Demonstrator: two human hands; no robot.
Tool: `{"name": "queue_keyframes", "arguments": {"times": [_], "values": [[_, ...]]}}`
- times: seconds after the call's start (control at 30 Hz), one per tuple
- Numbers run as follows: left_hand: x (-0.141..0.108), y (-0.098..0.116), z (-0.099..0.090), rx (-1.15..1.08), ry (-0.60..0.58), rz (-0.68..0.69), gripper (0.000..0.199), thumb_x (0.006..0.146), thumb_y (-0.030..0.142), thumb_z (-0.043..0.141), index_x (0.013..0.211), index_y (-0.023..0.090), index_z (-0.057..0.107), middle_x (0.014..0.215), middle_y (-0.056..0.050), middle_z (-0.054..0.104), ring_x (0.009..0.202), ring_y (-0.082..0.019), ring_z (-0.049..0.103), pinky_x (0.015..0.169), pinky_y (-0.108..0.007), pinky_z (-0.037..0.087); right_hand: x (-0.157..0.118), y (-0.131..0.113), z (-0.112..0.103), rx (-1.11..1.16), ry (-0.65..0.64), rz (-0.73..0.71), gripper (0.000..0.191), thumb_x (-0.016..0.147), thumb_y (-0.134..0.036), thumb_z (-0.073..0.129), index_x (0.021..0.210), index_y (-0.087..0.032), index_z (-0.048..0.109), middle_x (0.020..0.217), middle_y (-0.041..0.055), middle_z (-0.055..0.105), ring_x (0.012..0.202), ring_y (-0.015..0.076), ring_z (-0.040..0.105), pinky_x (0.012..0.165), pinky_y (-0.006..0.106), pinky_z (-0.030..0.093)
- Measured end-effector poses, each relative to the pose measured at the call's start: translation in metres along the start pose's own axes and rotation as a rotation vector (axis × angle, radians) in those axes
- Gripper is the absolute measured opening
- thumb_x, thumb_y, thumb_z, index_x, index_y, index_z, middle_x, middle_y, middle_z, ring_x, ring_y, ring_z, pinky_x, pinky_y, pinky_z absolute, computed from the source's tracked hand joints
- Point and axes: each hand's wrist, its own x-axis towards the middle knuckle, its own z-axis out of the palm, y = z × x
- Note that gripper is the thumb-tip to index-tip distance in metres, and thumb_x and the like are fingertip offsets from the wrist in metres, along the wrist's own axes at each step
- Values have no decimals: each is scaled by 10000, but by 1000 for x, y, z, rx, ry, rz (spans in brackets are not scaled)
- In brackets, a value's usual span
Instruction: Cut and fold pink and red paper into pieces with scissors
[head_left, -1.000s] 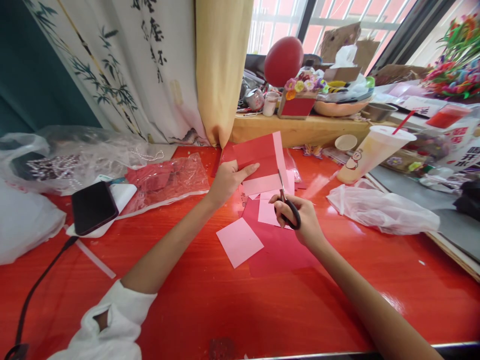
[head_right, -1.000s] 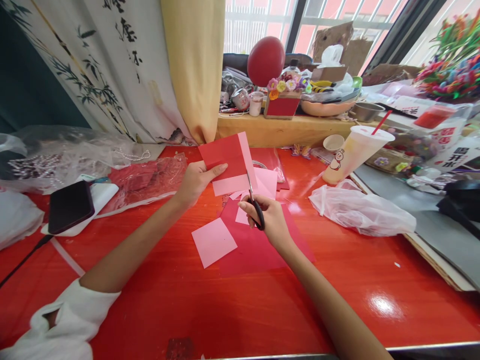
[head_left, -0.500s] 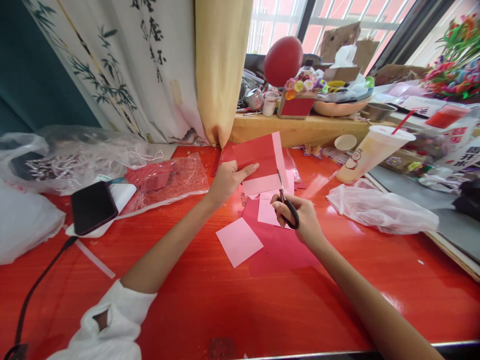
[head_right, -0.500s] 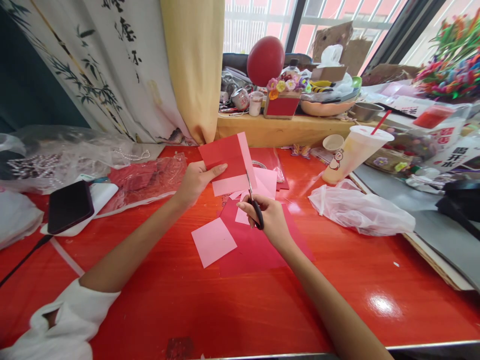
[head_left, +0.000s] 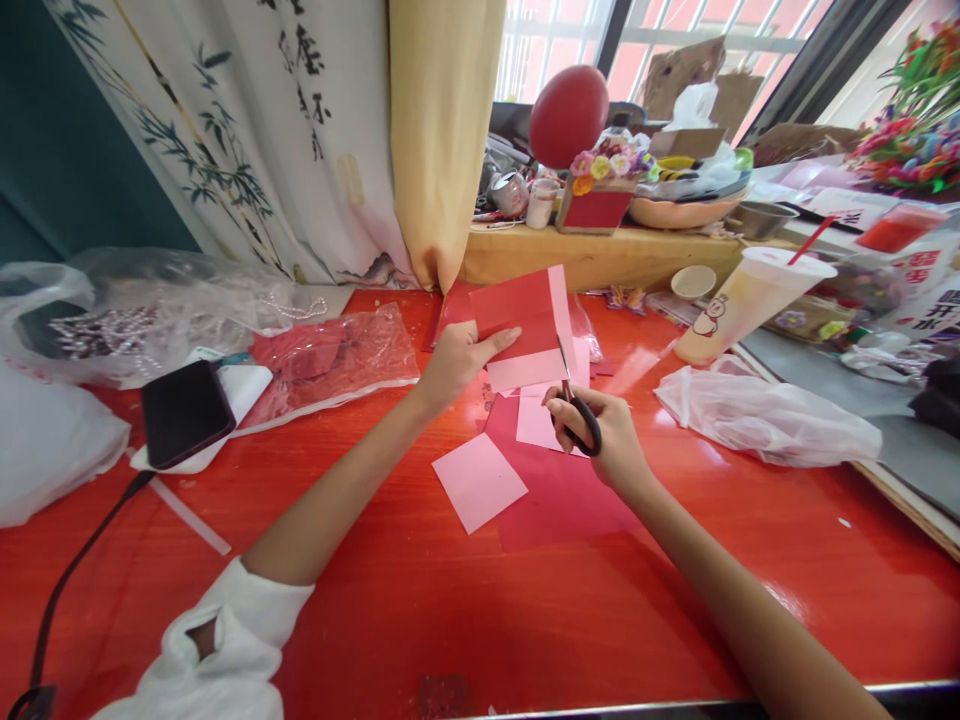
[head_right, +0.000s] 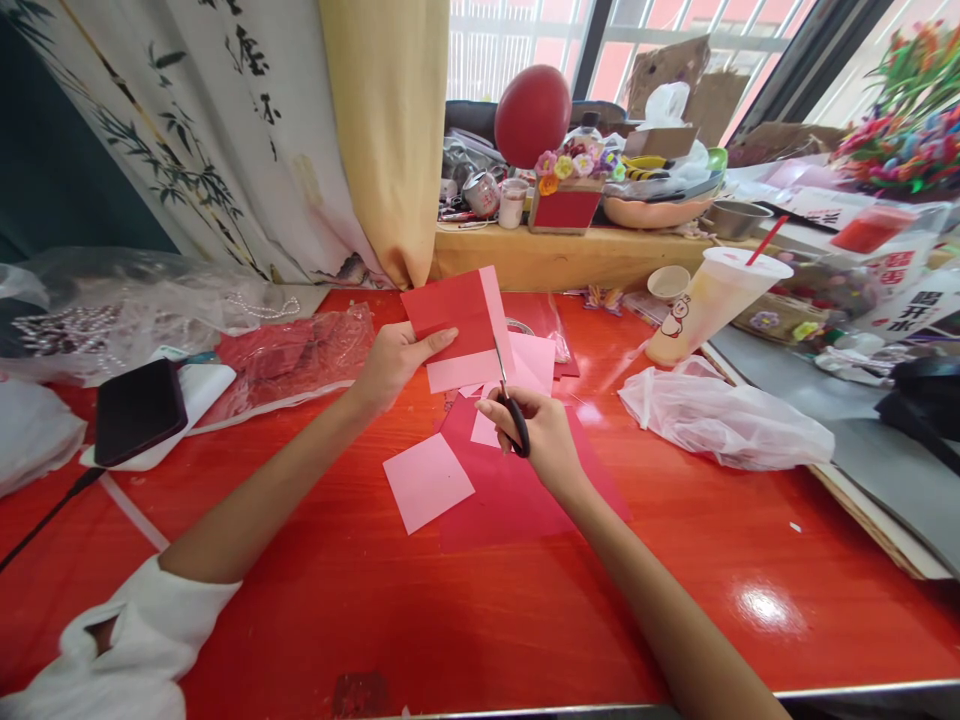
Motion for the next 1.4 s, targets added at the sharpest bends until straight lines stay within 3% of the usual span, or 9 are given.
{"name": "queue_keyframes", "arguments": {"times": [0.8,1.4], "values": [[-1,-1,2,-36,-3,-22,267,692,394,664,799,150,673,791,-35,665,766,-174,604,690,-294,464,3,2,-1,10,19,11,278,765,-433,605,687,-171,558,397,-60,397,388,71,346,410,218,253],[-2,-5,5,-81,-74,-76,292,707,371,657,849,117,674,790,-54,673,745,-175,613,692,-299,470,6,9,-6,-20,43,-3,292,770,-426,605,639,-166,575,390,-43,449,404,76,390,424,215,289]]}}
